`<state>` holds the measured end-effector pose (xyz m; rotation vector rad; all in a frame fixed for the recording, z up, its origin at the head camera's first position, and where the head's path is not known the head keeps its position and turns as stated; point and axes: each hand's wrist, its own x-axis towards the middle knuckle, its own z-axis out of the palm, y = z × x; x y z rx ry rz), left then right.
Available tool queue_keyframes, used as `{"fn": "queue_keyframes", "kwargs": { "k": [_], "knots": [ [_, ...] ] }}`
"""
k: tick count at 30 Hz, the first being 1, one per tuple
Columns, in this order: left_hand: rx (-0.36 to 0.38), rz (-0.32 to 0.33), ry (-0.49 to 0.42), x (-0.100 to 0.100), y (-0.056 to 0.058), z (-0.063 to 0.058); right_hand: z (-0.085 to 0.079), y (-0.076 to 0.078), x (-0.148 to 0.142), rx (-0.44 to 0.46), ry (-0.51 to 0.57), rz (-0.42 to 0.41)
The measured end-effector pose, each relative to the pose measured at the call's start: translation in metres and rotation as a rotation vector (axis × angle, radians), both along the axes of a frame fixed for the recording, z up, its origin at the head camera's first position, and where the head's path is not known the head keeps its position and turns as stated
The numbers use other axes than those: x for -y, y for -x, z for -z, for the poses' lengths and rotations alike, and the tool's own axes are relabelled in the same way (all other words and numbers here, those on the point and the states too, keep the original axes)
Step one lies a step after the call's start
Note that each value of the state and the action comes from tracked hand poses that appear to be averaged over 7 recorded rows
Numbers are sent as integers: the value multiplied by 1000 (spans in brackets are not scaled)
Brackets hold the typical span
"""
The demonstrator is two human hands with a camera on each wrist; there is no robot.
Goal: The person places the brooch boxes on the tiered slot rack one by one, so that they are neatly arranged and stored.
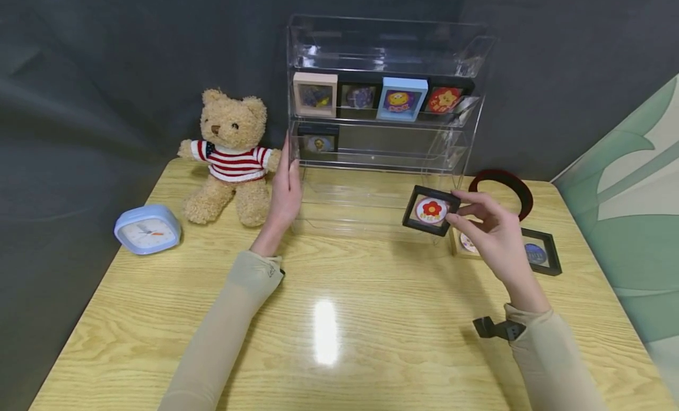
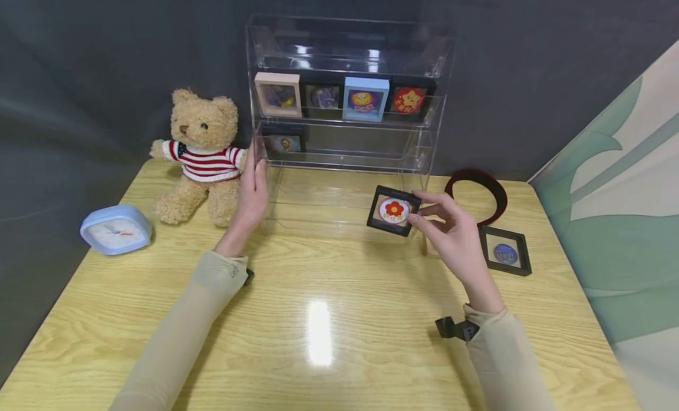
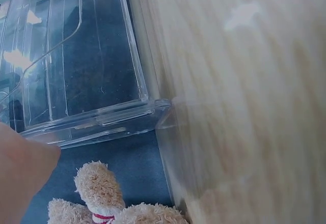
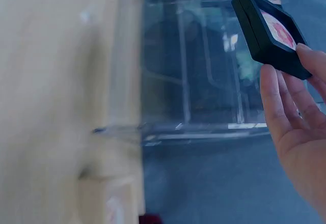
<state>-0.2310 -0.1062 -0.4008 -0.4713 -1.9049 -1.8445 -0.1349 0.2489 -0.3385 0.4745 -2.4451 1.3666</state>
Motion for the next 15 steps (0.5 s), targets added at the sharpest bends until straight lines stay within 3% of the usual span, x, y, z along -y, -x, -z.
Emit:
{"fn": "queue_keyframes", "kwargs": {
  "k": [7, 15],
  "knots": [
    [15, -4, 8, 1, -1, -1, -19, 32, 28, -79, 77, 0],
    [29, -10, 15, 1, 25, 29, -39, 69, 63, -173, 105, -8]
  ]
}}
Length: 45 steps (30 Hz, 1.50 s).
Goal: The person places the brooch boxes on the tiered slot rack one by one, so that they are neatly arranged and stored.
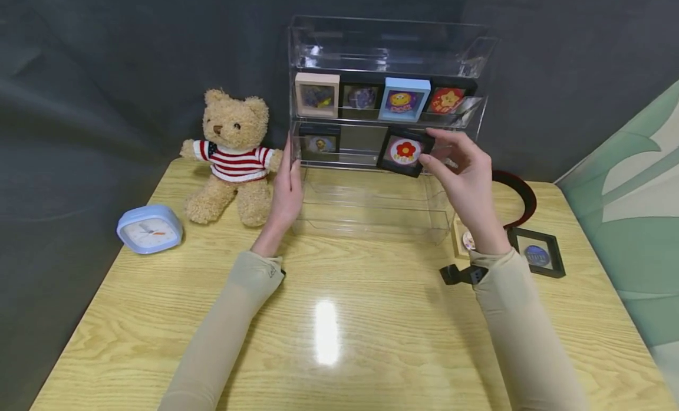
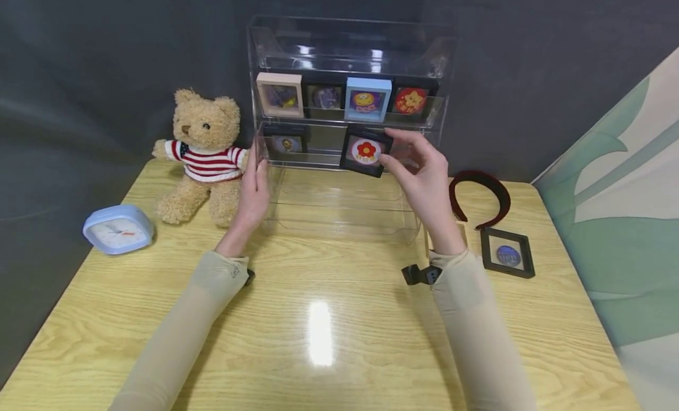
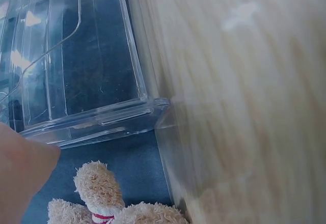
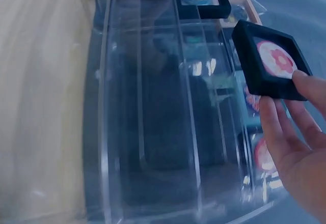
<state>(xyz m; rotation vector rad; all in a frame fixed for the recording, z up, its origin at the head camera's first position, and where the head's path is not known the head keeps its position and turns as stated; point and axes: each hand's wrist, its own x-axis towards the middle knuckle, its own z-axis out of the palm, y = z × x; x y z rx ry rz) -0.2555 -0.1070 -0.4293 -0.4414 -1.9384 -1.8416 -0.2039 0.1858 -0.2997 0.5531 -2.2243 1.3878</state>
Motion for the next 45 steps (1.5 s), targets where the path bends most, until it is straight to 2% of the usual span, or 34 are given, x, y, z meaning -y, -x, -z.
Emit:
{"fn": "queue_keyframes", "kwargs": {
  "k": [5, 12, 15, 19, 22, 24, 30, 37, 41, 45],
  "knots": [
    [-32, 2, 4, 1, 3, 4, -11, 18, 20, -12, -21, 16],
    [-48, -23, 15, 0, 4, 5, -13, 38, 39, 60, -63, 35],
    [-33, -27, 9, -1, 1, -1, -10, 45, 44, 61, -88, 35],
    [-8, -13, -4, -1, -14, -17, -3, 52, 49, 61, -137, 39],
    [-1, -1, -9, 0, -23, -26, 3, 54, 50, 63, -178, 37],
    [-6, 0, -8, 0, -25, -28, 7, 56, 51, 64, -203, 34],
    [-29, 4, -6, 0, -23, -27, 15, 59, 52, 87, -230, 22],
    [-20, -8, -12, 0, -23, -29, 15, 58, 54, 78, -261, -19],
    [-16, -11, -10, -1, -24, -28, 17, 55, 53, 81, -249, -60],
    [-33, -24, 4, -2, -12, -14, 18, 50, 47, 72, -228, -89]
  ]
}}
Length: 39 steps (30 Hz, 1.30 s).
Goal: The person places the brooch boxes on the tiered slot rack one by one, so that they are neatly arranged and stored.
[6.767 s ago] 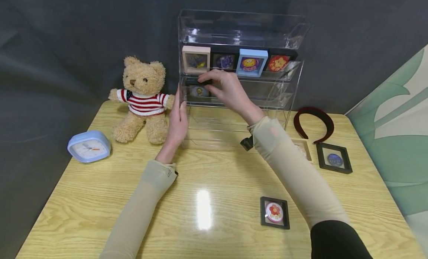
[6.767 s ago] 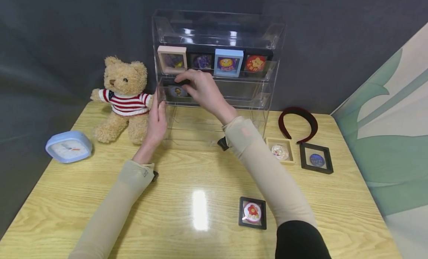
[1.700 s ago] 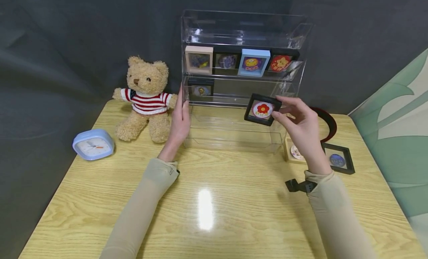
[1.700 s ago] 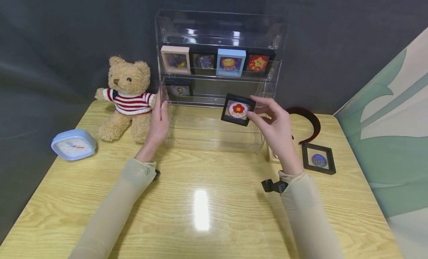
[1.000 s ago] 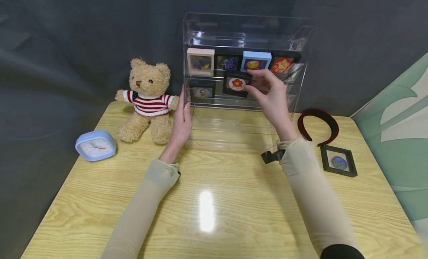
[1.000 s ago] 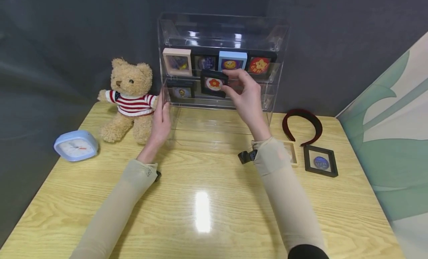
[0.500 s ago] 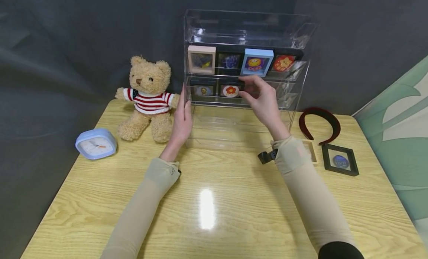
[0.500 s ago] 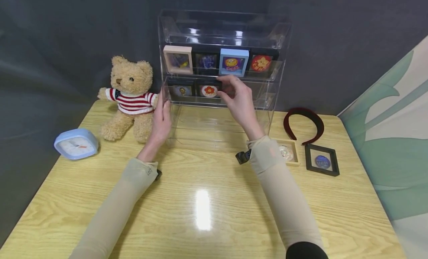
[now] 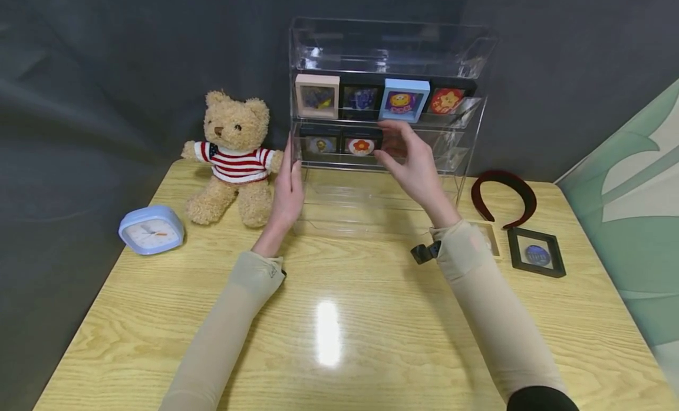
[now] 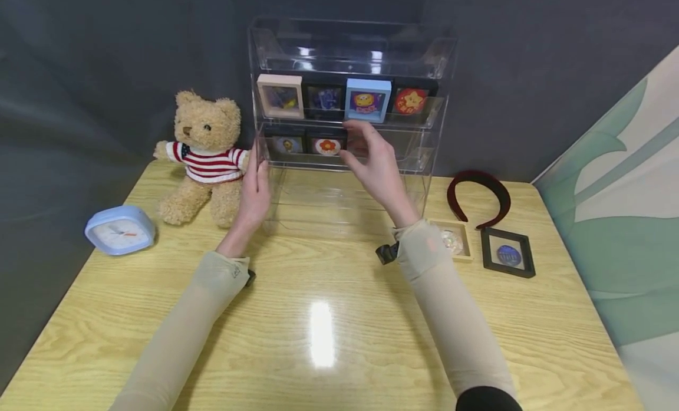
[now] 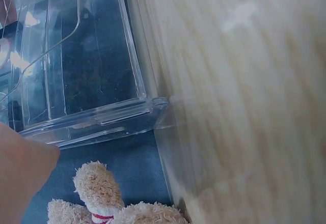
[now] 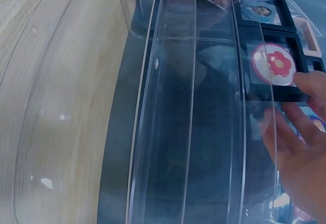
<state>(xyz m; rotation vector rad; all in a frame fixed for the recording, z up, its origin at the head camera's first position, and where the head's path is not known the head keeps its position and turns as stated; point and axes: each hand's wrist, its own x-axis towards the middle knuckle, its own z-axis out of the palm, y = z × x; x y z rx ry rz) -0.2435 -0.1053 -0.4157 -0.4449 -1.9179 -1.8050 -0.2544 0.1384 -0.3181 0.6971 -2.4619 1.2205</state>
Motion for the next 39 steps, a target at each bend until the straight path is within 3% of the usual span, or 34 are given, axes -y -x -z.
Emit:
{"fn": "queue_keyframes", "kwargs": {
  "k": [5, 12, 16, 20, 25, 28, 32, 39],
  "knots": [
    [-17, -25, 6, 2, 14, 17, -4, -10, -13, -22, -21, -25],
    [26, 24, 41, 3, 19, 19, -7, -41, -65, -89, -70, -80],
    [34, 43, 53, 1, 20, 22, -6, -59, -102, -72, -62, -76],
    [43, 35, 47, 2, 18, 24, -2, -71, -140, -44, 37, -77],
    [54, 31, 33, 4, 10, 20, 1, -90, -185, 64, 177, -67],
    [51, 25, 30, 5, 9, 20, 4, -101, -211, 120, 120, 6],
    [31, 12, 40, 5, 13, 24, 10, -111, -248, 198, -83, 115],
    [0, 12, 25, 6, 17, 20, 29, -123, -302, 361, -305, 198]
  ]
}}
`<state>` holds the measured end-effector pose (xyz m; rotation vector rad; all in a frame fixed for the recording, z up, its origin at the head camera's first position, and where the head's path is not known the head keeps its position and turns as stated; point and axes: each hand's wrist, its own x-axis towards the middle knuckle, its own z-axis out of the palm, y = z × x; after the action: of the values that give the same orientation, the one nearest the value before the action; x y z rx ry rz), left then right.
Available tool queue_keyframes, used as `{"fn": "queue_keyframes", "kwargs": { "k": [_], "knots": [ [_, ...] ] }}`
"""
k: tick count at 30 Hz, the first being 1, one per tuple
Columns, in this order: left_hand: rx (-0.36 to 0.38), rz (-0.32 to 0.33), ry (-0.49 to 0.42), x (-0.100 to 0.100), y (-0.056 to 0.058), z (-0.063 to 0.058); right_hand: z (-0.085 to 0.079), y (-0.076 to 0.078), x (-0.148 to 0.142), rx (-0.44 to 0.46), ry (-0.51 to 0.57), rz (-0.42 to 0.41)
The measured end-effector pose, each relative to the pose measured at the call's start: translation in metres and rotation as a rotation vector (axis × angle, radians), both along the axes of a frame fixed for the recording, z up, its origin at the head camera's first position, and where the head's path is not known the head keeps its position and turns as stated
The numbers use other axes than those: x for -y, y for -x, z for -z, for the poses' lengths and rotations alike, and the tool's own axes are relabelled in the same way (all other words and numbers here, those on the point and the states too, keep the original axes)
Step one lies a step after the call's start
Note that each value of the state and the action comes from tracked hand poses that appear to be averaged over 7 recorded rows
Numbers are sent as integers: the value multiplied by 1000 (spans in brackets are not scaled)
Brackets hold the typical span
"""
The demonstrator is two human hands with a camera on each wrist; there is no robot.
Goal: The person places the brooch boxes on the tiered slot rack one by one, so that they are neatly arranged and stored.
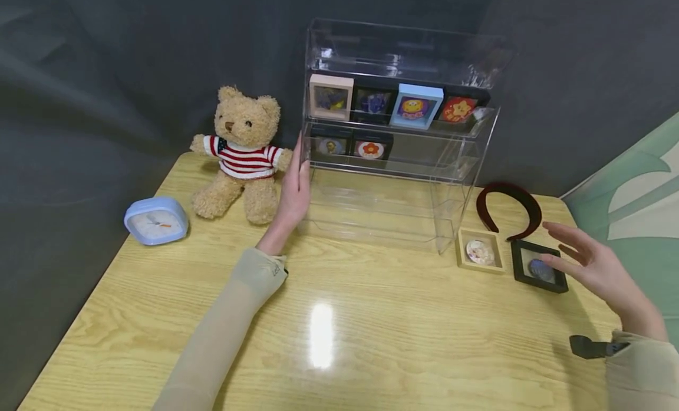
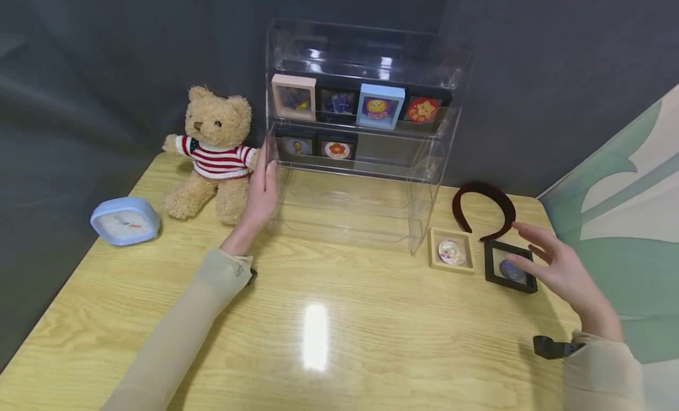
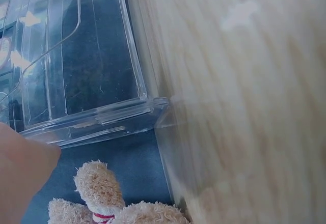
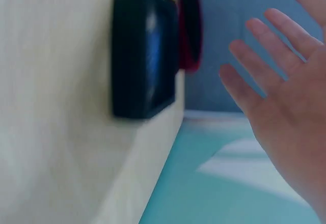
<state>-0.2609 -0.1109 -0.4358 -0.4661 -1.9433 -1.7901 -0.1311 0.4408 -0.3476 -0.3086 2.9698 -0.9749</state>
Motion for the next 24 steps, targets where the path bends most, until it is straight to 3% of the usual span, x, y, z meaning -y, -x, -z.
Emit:
{"fn": "queue_keyframes", "kwargs": {
  "k": [9, 12, 17, 24],
  "knots": [
    [40, -3, -23, -1, 1, -4, 25, -5, -50, 158, -64, -37],
    [54, 10, -28, -1, -7, -15, 27, -3, -59, 247, -89, -19],
    [74, 22, -29, -1, -26, -34, 27, -1, -65, 285, -178, -31],
    [89, 18, -28, -2, -29, -35, 27, 1, -67, 318, -198, -39]
  ]
}}
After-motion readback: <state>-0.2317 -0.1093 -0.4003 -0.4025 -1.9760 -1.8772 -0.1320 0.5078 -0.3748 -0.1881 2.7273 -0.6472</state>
